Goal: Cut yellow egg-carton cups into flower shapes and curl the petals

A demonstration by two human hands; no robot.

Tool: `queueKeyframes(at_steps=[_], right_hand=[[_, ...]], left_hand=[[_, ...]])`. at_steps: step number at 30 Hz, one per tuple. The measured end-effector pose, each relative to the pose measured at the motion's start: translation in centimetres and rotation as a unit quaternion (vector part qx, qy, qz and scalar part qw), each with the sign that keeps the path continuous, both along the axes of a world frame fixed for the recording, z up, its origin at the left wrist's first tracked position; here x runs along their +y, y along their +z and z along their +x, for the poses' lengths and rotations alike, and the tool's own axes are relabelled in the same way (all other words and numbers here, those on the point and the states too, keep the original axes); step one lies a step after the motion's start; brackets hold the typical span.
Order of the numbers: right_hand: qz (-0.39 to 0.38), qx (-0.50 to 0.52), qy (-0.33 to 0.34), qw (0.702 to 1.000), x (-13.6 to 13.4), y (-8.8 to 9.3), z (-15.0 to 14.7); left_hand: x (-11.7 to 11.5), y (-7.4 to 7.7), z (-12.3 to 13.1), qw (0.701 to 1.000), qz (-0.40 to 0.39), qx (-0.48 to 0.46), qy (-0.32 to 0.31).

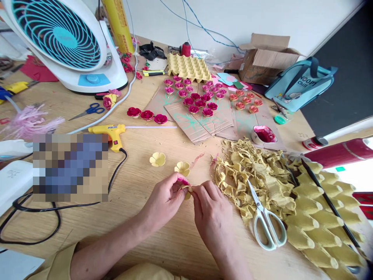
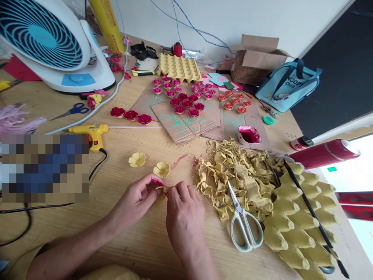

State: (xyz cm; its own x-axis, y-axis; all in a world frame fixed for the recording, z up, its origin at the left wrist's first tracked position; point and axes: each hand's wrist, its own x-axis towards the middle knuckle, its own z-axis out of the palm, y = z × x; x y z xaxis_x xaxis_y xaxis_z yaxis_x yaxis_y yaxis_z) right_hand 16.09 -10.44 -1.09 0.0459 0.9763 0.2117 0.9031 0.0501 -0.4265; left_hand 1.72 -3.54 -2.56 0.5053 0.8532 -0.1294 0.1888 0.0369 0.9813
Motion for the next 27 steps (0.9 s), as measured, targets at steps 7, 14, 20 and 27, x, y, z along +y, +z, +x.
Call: queueKeyframes(at_steps=[7, 14, 20, 27], right_hand=[[-0.021, 0.086, -0.027, 0.996, 0.2, -0.4, 0.3], [-0.018, 0.055, -0.02, 0.998, 0.1, -0.1, 0.2], [-0.017, 0.052, -0.023, 0.998, 0.3, -0.3, 0.4], [-0.023, 0.119, -0.034, 0.992, 0.4, -0.5, 1.3]], left_hand=[[0.0, 0.0, 0.1, 1.0, 0.004, -0.017, 0.018], [-0.2, 0.1, 0.2, 1.0, -0.01, -0.024, 0.017], [0.3, -0.1, 0.1, 0.998, -0.044, -0.05, 0.003], [1.0, 0.4, -0.4, 0.99, -0.11, -0.074, -0.042]])
